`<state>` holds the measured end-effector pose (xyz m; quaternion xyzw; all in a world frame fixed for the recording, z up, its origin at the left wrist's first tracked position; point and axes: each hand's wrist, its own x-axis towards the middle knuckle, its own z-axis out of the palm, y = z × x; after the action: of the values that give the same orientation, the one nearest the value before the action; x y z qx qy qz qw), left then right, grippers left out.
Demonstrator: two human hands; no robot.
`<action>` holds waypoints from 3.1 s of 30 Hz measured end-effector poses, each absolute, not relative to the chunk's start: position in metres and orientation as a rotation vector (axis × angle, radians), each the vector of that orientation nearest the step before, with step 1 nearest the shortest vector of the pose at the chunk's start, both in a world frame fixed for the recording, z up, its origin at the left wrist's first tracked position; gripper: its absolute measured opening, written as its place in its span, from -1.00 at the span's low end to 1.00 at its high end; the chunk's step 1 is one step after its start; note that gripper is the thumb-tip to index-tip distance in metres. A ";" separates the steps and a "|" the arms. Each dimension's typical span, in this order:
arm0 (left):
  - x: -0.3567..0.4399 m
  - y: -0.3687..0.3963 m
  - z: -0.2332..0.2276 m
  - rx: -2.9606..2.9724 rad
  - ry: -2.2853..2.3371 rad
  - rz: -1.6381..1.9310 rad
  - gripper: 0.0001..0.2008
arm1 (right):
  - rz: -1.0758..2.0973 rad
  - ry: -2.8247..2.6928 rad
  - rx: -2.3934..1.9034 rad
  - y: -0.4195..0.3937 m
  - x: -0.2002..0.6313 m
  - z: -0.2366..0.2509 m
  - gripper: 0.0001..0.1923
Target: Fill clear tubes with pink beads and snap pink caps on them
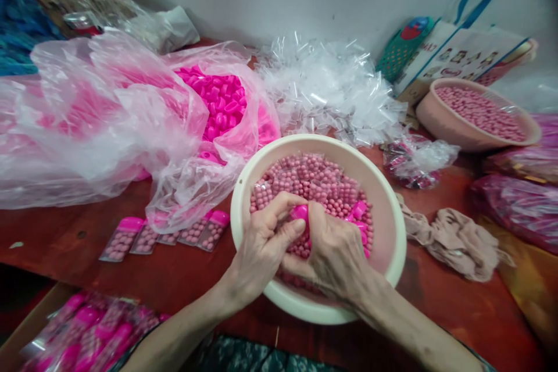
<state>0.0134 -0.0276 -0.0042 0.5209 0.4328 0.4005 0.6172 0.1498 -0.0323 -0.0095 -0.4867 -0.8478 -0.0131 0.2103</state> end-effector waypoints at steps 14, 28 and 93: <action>-0.078 -0.061 -0.099 2.403 2.004 1.029 -0.75 | 0.426 -2.386 -1.661 -0.022 0.223 -0.021 -0.87; -0.102 -0.060 -0.098 2.469 2.143 0.790 -0.72 | 0.650 -2.520 -1.280 -0.070 0.239 -0.012 -0.47; -0.009 0.027 -0.007 1.720 0.946 0.553 -0.78 | 0.997 -1.568 -1.559 -0.043 0.201 -0.020 -0.81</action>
<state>-0.0093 0.0266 -0.0069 0.7184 0.3952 0.2311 0.5237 0.2007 -0.0434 -0.0198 -0.6019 -0.6055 0.3851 0.3505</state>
